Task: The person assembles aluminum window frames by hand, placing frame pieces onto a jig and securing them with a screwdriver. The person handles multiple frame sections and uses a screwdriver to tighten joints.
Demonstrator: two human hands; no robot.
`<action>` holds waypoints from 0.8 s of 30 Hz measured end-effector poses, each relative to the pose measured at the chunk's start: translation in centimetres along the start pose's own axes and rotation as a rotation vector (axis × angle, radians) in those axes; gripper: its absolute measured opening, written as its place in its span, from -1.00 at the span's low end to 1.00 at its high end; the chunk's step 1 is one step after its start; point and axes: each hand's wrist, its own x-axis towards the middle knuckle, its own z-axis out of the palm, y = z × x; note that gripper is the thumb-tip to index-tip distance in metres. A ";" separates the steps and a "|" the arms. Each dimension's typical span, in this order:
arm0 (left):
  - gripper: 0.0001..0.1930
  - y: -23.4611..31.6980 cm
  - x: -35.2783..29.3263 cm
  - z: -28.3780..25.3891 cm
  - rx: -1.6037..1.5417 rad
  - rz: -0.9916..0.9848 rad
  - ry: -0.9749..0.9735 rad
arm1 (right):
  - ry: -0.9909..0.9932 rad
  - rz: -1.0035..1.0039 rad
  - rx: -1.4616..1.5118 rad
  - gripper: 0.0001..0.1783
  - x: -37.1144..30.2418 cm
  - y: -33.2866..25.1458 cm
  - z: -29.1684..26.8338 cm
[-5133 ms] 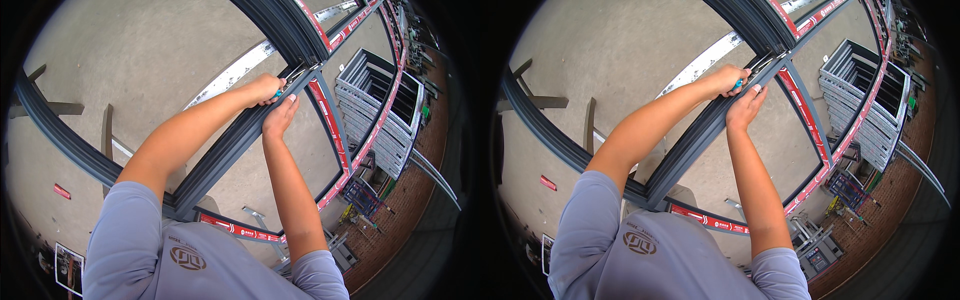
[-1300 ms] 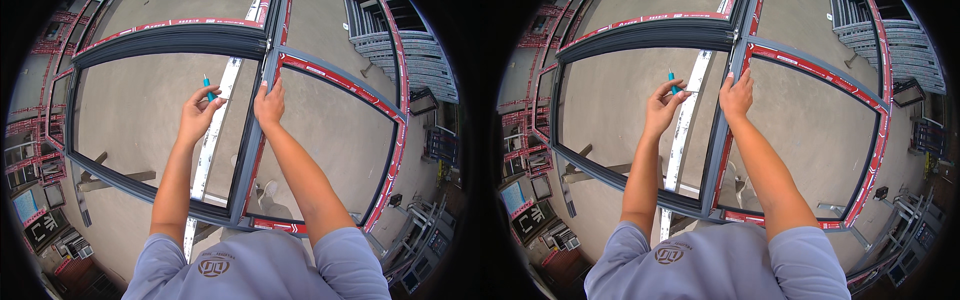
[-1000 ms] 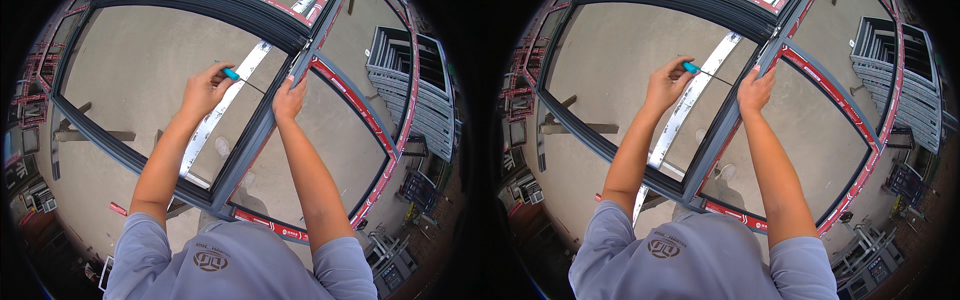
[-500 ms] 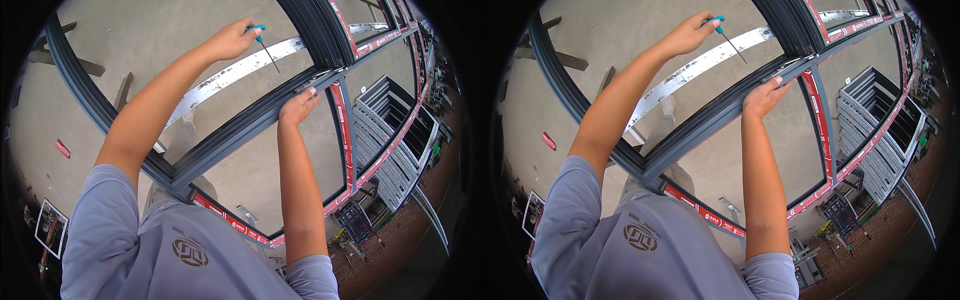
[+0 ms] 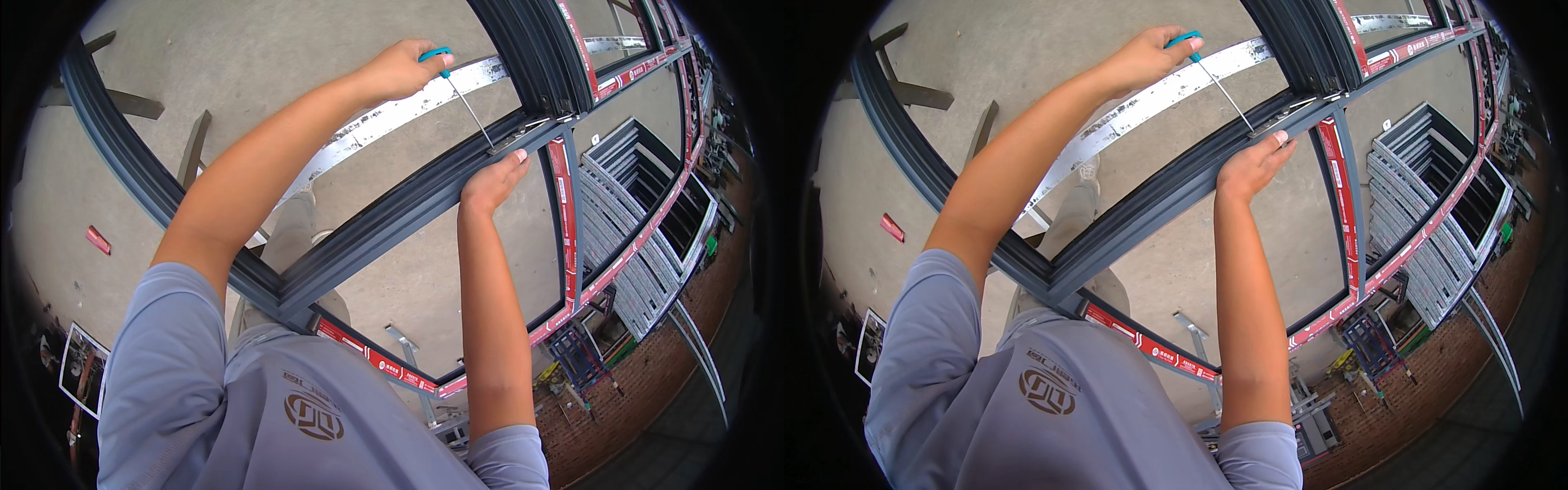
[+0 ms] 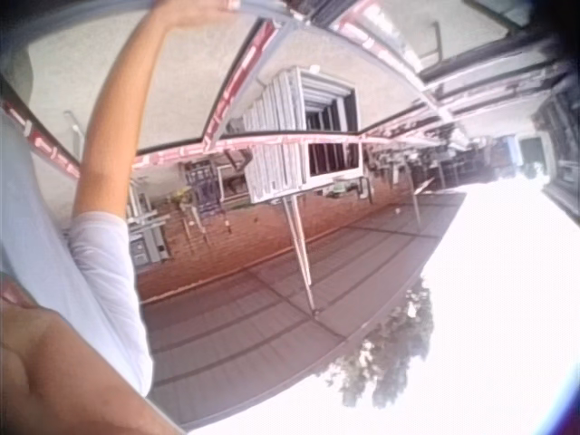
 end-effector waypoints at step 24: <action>-0.45 3.0 4.3 -0.2 0.488 0.106 -0.272 | -0.041 -0.026 -0.034 -0.13 0.5 0.4 -0.1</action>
